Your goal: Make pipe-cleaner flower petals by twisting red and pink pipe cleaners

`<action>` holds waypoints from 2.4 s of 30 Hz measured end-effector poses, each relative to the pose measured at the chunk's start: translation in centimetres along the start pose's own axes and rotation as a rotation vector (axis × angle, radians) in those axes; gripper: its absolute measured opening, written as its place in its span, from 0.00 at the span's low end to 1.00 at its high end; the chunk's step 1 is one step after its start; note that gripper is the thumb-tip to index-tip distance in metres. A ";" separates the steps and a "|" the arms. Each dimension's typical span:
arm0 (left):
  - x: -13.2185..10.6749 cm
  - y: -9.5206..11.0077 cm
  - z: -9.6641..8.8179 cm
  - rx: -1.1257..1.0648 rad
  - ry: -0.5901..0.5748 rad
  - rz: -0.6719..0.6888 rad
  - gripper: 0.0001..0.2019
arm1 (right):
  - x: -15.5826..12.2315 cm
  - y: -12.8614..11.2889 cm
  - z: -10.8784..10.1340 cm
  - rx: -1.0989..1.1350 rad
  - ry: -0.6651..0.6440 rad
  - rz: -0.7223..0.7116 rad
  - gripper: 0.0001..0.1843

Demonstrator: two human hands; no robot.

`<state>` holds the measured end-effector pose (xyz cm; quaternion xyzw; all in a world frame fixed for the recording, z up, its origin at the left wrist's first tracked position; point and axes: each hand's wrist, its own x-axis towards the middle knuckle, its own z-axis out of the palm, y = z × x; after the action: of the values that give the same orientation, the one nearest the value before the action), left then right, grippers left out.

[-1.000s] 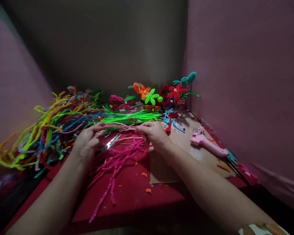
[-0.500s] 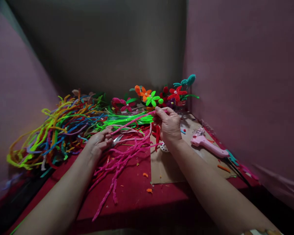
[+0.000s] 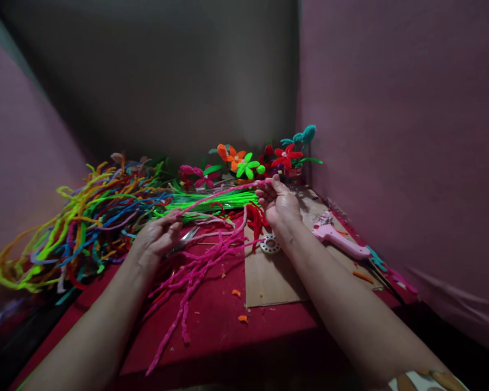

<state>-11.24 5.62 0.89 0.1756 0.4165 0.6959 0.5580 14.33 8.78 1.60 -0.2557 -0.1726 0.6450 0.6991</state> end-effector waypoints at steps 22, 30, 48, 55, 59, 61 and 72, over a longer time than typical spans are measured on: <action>-1.4 3.3 -0.1 -0.108 0.142 0.283 0.11 | -0.4 2.6 -0.8 -0.318 -0.048 -0.140 0.18; -0.9 3.2 -0.4 -0.118 0.127 0.294 0.10 | -0.6 2.8 -0.9 -0.284 -0.119 -0.120 0.18; 0.5 2.6 -1.3 -0.085 0.086 0.326 0.09 | -0.2 2.9 -1.2 -0.297 -0.082 -0.066 0.13; 0.5 2.3 -1.1 -0.094 0.115 0.335 0.09 | 0.2 3.0 -1.5 -0.228 -0.093 -0.085 0.13; 0.4 2.2 -0.7 -0.108 0.156 0.350 0.10 | 0.2 3.1 -1.6 -0.221 -0.073 -0.112 0.14; 0.4 2.2 -0.7 -0.109 0.162 0.355 0.10 | 0.2 3.1 -1.5 -0.244 -0.056 -0.123 0.15; 0.6 1.9 -1.1 -0.080 0.124 0.349 0.10 | 0.6 3.3 -1.7 -0.262 -0.064 -0.140 0.16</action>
<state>-13.42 5.73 1.62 0.1796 0.3854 0.8078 0.4084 12.67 9.22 -1.75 -0.3114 -0.2948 0.5745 0.6972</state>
